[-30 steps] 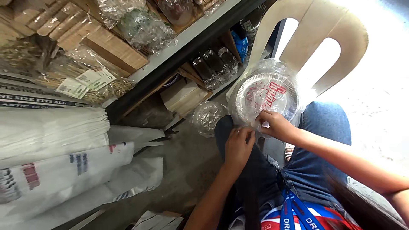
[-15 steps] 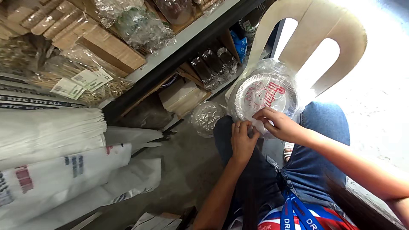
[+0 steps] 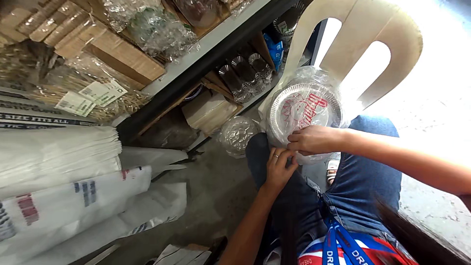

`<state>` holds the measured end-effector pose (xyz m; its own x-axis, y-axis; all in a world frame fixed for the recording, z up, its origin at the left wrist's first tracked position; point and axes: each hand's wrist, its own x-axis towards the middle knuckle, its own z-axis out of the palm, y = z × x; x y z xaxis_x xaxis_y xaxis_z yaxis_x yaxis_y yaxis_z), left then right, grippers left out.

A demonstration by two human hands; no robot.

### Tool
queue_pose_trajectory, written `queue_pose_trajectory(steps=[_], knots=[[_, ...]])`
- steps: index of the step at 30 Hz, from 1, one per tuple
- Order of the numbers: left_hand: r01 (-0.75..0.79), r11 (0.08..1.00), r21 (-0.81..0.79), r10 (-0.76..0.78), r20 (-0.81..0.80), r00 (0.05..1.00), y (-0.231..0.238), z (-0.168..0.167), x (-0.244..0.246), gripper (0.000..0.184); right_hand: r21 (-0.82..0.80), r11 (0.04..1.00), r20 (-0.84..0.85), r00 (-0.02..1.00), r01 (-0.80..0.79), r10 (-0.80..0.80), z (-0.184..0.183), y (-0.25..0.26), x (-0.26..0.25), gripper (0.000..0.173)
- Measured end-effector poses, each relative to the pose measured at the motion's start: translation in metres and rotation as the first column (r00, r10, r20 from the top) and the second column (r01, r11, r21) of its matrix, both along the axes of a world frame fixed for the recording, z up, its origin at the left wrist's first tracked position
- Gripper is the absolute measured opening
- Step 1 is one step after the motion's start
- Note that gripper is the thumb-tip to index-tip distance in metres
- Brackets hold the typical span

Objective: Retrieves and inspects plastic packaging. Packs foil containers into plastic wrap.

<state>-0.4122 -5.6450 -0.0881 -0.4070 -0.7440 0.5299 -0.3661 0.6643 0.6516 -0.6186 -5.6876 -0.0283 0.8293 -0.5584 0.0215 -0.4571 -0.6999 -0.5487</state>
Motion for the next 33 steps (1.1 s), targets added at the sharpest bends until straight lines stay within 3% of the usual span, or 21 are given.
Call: queue_pose_trajectory(steps=[5,12,15,17,20,23,26,29,33], knots=[[-0.043,0.959,0.28,0.051,-0.022,0.998,0.001,0.012,0.008,0.01,-0.24,0.97,0.19,0.982,0.043,0.003,-0.023,0.006,-0.006,0.008],[-0.097,0.916,0.39,0.097,0.02,0.995,0.004,0.036,0.002,0.015,-0.359,0.896,0.297,0.942,0.261,-0.155,-0.034,0.016,0.001,0.02],[-0.112,0.886,0.45,0.088,0.075,0.993,-0.002,0.042,0.001,0.023,-0.243,0.909,0.341,0.907,0.34,-0.248,-0.036,0.022,0.004,0.016],[-0.093,0.874,0.477,0.064,0.077,0.995,-0.005,0.041,0.003,0.025,-0.026,0.94,0.351,0.883,0.341,-0.311,-0.03,0.024,0.001,0.014],[-0.07,0.874,0.481,0.058,0.039,0.998,-0.005,0.035,0.004,0.022,0.318,0.918,0.292,0.896,0.238,-0.334,-0.018,0.02,-0.009,0.022],[-0.055,0.883,0.466,0.064,-0.005,0.998,-0.003,0.027,0.004,0.021,0.47,0.871,0.267,0.917,0.143,-0.295,-0.014,0.013,-0.018,0.035],[-0.035,0.893,0.449,0.061,-0.043,0.997,-0.002,0.021,0.004,0.019,0.464,0.877,0.274,0.921,0.124,-0.276,-0.017,0.007,-0.018,0.029],[-0.032,0.902,0.43,0.061,-0.054,0.997,-0.003,0.019,0.005,0.017,0.342,0.93,0.284,0.929,0.135,-0.239,-0.02,0.005,-0.011,0.017],[-0.004,0.891,0.455,0.016,-0.023,1.0,-0.009,0.024,0.009,0.017,0.223,0.967,0.305,0.933,0.123,-0.189,-0.02,0.006,-0.006,0.015]])
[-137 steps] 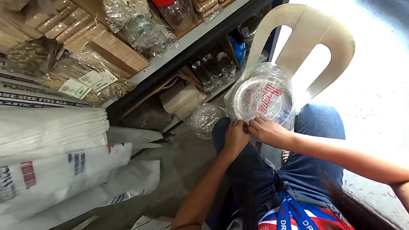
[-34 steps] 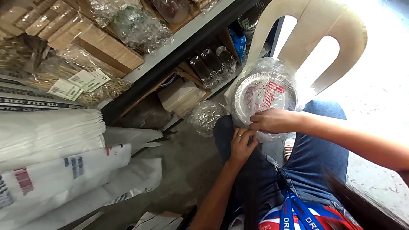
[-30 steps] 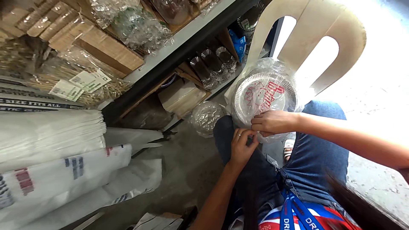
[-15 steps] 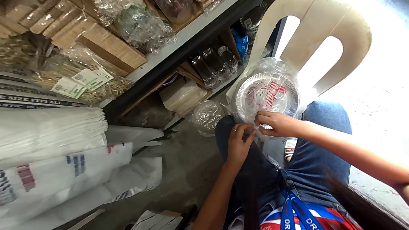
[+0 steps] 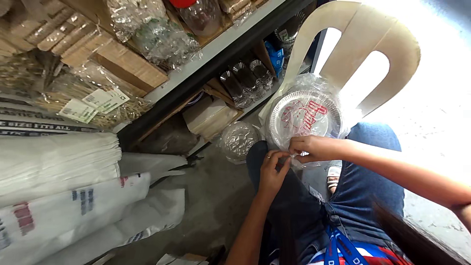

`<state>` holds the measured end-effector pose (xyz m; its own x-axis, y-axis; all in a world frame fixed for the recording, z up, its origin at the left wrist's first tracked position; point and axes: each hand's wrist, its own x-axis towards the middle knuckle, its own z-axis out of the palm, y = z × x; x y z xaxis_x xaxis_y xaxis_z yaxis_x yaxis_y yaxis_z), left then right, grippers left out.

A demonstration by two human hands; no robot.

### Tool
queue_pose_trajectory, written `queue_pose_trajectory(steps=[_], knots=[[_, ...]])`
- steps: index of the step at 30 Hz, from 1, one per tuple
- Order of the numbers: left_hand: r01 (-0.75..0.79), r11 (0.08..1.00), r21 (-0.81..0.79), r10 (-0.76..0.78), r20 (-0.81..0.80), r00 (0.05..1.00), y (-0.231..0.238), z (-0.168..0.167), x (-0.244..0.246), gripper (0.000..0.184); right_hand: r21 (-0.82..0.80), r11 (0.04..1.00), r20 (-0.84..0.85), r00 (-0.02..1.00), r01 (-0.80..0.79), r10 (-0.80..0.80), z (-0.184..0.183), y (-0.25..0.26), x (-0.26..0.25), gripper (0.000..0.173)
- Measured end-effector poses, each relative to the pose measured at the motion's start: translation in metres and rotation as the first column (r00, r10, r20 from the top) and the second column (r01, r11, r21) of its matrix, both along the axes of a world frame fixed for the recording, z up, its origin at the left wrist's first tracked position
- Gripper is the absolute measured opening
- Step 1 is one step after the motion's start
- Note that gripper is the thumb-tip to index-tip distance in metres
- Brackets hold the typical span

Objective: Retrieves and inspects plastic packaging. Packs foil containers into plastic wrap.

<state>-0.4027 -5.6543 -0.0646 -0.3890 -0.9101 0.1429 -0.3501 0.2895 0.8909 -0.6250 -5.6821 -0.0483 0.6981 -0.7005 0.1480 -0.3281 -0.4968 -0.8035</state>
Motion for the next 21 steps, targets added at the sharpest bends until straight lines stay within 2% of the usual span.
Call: queue_pose_trajectory(steps=[7,10,16,21], knots=[[0.09,0.983,0.16,-0.083,-0.047,0.995,-0.011,0.005,0.005,0.017,0.096,0.995,0.028,0.999,-0.031,0.028,0.009,-0.001,-0.008,0.015],[0.068,0.965,0.252,-0.058,-0.046,0.997,-0.01,0.008,0.004,0.015,0.097,0.995,0.058,0.998,-0.014,0.008,0.005,0.0,-0.007,0.013],[0.02,0.944,0.328,0.012,-0.096,0.995,-0.008,0.01,0.003,0.014,-0.091,0.994,0.078,0.995,0.068,-0.061,-0.006,0.004,0.006,0.012],[0.042,0.97,0.241,-0.015,-0.114,0.993,-0.008,0.018,0.008,0.014,-0.219,0.965,0.129,0.985,0.145,-0.119,-0.004,0.012,0.015,0.017]])
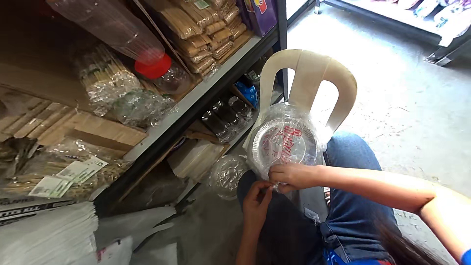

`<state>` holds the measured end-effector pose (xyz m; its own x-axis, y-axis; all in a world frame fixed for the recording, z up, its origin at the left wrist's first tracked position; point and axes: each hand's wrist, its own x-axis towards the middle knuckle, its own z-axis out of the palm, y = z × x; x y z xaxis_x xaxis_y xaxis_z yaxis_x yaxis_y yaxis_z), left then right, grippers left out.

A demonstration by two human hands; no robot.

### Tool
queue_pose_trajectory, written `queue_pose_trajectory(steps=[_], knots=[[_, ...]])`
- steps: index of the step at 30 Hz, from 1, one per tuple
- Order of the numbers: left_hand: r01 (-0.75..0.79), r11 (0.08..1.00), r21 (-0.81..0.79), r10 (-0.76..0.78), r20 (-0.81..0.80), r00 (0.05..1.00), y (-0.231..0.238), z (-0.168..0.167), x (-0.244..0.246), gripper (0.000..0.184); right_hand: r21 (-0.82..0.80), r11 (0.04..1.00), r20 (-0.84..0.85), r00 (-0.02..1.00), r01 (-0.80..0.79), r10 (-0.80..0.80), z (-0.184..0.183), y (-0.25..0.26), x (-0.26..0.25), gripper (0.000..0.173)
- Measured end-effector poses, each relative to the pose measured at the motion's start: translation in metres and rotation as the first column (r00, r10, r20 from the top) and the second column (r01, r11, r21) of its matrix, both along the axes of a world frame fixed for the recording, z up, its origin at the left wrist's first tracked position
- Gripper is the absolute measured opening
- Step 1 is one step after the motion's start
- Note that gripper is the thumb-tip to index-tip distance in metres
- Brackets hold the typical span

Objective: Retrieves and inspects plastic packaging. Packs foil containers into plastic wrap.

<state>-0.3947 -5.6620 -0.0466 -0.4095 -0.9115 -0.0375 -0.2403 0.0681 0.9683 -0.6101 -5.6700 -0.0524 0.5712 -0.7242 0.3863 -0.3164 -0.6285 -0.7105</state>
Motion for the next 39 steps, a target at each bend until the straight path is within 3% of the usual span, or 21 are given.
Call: queue_pose_trajectory(steps=[3,9,12,15,20,23,32,39], knots=[[0.028,0.998,-0.056,-0.023,0.079,0.997,0.001,0.007,0.004,0.015,-0.05,0.999,0.033,0.999,0.017,-0.015,-0.004,0.005,0.004,0.017],[0.106,0.984,-0.141,-0.066,0.264,0.962,-0.005,0.017,0.005,0.02,0.01,0.995,0.033,0.995,0.099,-0.099,-0.001,0.01,0.012,0.018],[0.106,0.993,-0.054,-0.091,0.23,0.969,-0.007,0.021,0.005,0.023,0.087,0.983,-0.001,0.987,0.162,-0.162,0.003,0.014,0.015,0.017],[0.069,0.989,0.131,-0.092,0.179,0.98,-0.009,0.026,0.002,0.026,0.176,0.956,0.01,0.971,0.234,-0.24,-0.002,0.016,0.016,0.014],[0.032,0.971,0.238,-0.048,0.064,0.997,-0.008,0.018,-0.001,0.023,0.55,0.834,0.12,0.984,0.048,-0.135,0.001,0.012,-0.006,0.026],[0.029,0.972,0.235,-0.035,0.023,0.999,-0.007,0.016,-0.003,0.023,0.638,0.767,0.169,0.984,-0.061,-0.063,0.0,0.011,-0.017,0.036],[0.008,0.965,0.262,-0.008,0.0,1.0,-0.003,0.016,-0.001,0.023,0.396,0.917,0.101,0.99,0.052,-0.1,-0.01,0.008,-0.003,0.018],[-0.04,0.961,0.274,0.012,0.103,0.995,-0.007,0.018,-0.006,0.027,0.255,0.936,0.015,0.967,0.242,-0.255,-0.014,0.013,0.013,0.015]])
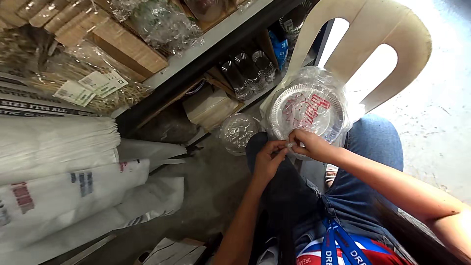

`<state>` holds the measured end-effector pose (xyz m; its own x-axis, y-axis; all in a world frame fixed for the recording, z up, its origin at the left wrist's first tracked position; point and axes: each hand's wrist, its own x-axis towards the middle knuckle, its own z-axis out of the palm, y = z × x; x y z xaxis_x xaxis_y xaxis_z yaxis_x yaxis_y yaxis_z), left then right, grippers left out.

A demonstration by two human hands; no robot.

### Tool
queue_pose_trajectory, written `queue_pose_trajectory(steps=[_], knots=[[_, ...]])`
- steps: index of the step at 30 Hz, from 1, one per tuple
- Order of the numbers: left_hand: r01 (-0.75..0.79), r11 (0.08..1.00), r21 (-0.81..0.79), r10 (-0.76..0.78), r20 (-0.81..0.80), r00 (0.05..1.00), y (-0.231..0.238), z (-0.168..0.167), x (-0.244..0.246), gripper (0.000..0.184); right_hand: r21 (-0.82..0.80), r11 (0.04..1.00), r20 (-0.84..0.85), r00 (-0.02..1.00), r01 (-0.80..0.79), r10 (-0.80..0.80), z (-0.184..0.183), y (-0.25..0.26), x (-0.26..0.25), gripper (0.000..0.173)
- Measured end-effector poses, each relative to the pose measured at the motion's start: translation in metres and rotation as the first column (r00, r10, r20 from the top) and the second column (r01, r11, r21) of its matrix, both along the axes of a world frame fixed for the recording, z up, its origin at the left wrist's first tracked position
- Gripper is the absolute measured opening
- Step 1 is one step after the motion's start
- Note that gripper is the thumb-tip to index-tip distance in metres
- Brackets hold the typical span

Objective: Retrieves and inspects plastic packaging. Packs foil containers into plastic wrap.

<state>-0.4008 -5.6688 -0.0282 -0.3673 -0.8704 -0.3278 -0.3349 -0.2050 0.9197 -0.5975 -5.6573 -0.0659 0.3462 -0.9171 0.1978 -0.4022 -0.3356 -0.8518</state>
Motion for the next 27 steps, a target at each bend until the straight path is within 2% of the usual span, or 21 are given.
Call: queue_pose_trajectory(steps=[2,5,7,13,20,24,27], knots=[[0.038,0.999,-0.006,-0.037,0.076,0.996,-0.003,0.003,0.002,0.027,0.086,0.996,0.015,1.0,-0.028,0.027,0.003,-0.001,-0.002,0.018],[0.087,0.994,-0.06,-0.08,0.12,0.99,-0.006,0.002,0.005,0.025,0.309,0.931,0.131,0.979,-0.193,0.159,0.014,-0.005,-0.015,0.028],[0.099,0.993,-0.067,-0.09,0.126,0.988,-0.006,0.001,0.006,0.025,0.355,0.897,0.189,0.96,-0.264,0.208,0.014,-0.005,-0.022,0.037],[0.089,0.995,-0.036,-0.086,0.078,0.993,-0.003,0.001,0.003,0.024,0.24,0.951,0.161,0.974,-0.196,0.16,0.007,-0.003,-0.018,0.024],[0.06,0.998,0.02,-0.059,-0.04,0.997,-0.005,0.003,0.01,0.019,0.088,0.993,0.092,0.993,-0.084,0.076,0.002,0.001,-0.004,0.017],[0.021,0.996,0.084,-0.027,0.075,0.997,-0.008,0.008,0.006,0.02,0.05,0.999,0.042,0.999,-0.002,0.0,-0.001,0.003,0.006,0.015],[0.053,0.994,0.092,-0.064,0.118,0.991,-0.008,0.009,0.004,0.022,0.091,0.995,0.027,0.998,0.046,-0.049,0.0,0.003,0.009,0.015]])
